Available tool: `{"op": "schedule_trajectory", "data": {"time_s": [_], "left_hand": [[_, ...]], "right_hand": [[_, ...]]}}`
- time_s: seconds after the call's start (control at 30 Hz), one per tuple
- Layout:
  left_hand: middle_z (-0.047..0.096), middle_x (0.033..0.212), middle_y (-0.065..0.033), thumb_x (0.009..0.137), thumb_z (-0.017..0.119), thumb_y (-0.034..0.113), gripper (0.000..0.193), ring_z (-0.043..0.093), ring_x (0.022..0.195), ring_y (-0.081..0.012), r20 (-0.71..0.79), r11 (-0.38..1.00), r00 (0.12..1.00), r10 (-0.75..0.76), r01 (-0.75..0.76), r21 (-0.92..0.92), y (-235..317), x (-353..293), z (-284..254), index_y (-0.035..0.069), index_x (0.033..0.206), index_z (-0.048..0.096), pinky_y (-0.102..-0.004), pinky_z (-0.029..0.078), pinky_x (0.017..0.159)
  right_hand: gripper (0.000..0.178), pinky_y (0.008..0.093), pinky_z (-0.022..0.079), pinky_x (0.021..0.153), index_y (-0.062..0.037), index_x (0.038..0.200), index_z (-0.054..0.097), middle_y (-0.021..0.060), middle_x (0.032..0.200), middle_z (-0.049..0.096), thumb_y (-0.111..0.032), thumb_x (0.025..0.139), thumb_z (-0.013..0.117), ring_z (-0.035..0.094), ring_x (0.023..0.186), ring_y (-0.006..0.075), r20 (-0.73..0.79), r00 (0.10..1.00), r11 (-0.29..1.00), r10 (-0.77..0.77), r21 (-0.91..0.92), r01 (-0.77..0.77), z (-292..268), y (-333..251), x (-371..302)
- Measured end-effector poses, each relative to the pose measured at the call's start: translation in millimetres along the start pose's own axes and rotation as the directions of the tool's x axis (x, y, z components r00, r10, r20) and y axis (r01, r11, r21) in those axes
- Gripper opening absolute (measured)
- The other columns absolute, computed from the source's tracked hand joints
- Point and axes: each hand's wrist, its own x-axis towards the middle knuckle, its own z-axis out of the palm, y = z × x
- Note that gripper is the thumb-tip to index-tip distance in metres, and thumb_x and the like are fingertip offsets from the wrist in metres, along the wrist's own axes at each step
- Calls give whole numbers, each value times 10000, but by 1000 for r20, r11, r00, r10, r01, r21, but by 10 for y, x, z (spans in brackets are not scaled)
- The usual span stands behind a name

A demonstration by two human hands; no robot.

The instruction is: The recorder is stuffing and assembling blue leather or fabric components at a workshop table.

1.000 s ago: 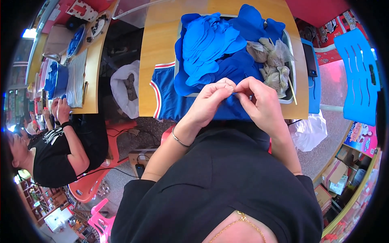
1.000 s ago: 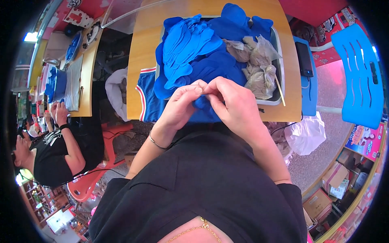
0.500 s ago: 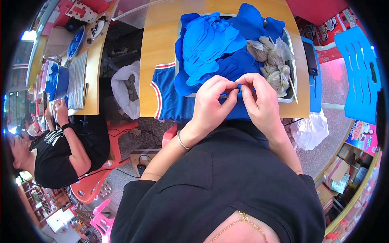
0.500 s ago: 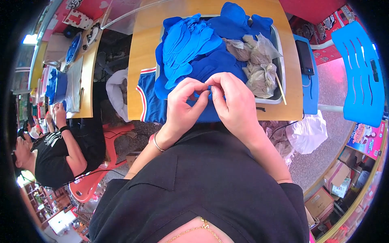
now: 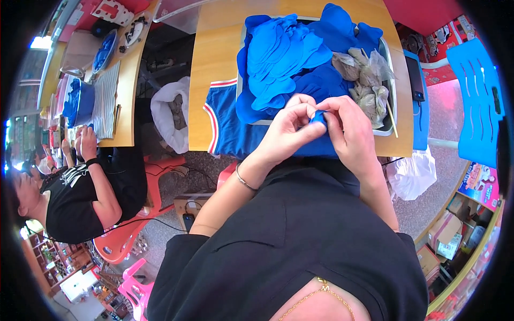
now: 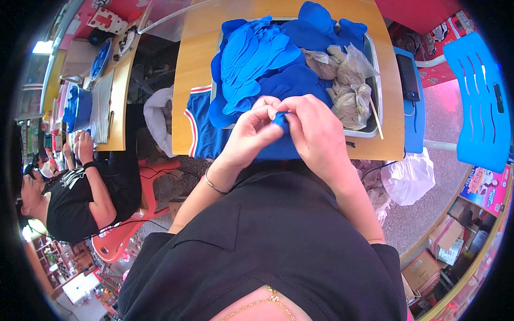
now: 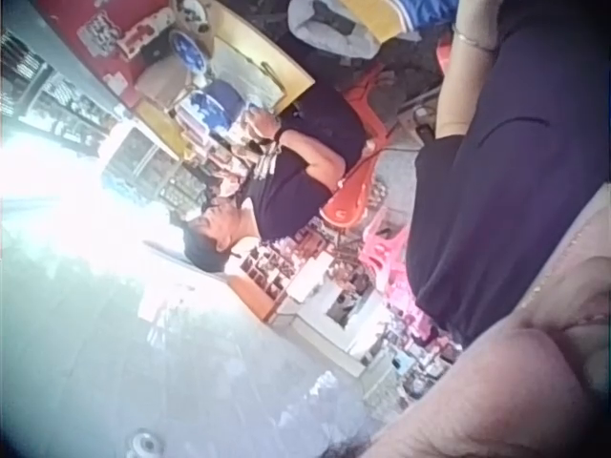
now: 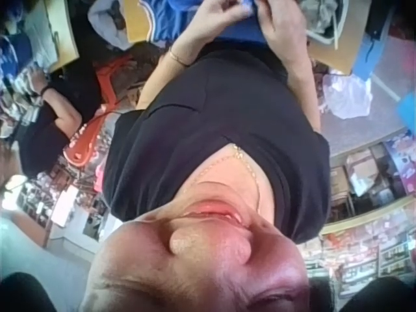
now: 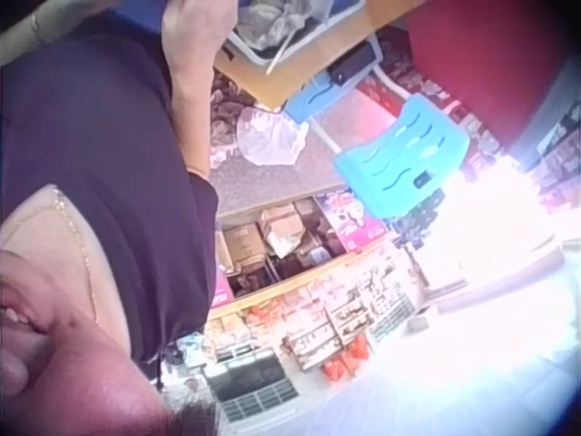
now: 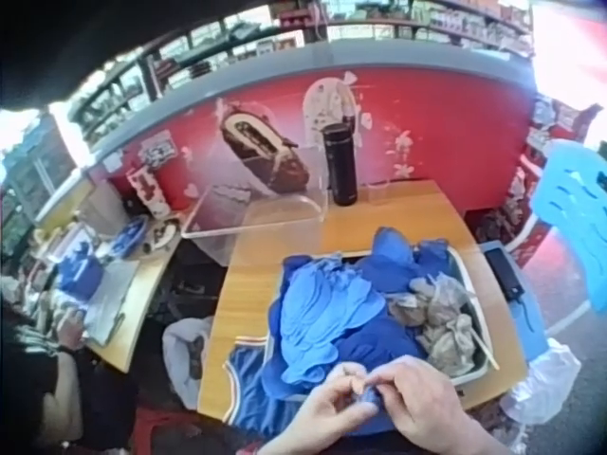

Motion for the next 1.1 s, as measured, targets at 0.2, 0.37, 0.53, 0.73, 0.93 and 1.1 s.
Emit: {"op": "schedule_trajectory", "data": {"time_s": [0.2,0.37,0.53,0.73,0.93,1.1], "left_hand": [[453,896,9,816,689,114,146,443,783,-62,-14,977,1000,18,-15,213,-46,17,-41,30,789,572,-200,365,658],[496,952,-1,849,652,83,78,501,794,-65,-103,995,993,-52,43,-88,-62,-7,21,17,847,610,-205,419,706],[507,985,-43,822,665,19,98,547,827,-91,-135,944,950,283,-250,214,-125,12,64,-11,898,610,-208,472,724],[549,1011,-62,813,653,-21,99,568,899,-98,-43,902,943,330,-301,310,-120,-8,132,-14,876,577,-215,476,752],[547,927,-13,861,625,45,122,510,806,-45,-115,998,991,65,-67,-12,-110,-13,108,49,905,512,-187,421,737],[529,925,-6,787,720,71,259,498,772,-61,16,963,980,200,-199,180,-147,45,88,37,937,512,-192,422,718]], "right_hand": [[165,324,467,607,-45,908,582,85,836,573,33,767,616,584,693,230,-126,990,998,56,-4,-57,41,-2,-34],[177,298,461,568,-40,933,592,74,827,567,23,771,628,574,657,193,-135,982,991,135,18,-134,33,-49,-53],[191,295,459,556,-31,950,595,82,812,567,28,772,628,567,626,178,-131,964,972,230,-14,-234,13,-114,-87],[181,278,502,634,-10,948,594,100,854,622,55,779,603,639,712,177,-206,943,955,262,197,-222,91,53,-109],[136,267,515,671,8,882,612,101,852,635,62,758,602,656,739,175,-213,942,943,259,267,-199,86,55,-105],[147,251,518,685,3,878,610,88,888,592,80,756,581,625,771,149,-226,946,905,233,407,-126,120,104,-50]]}}
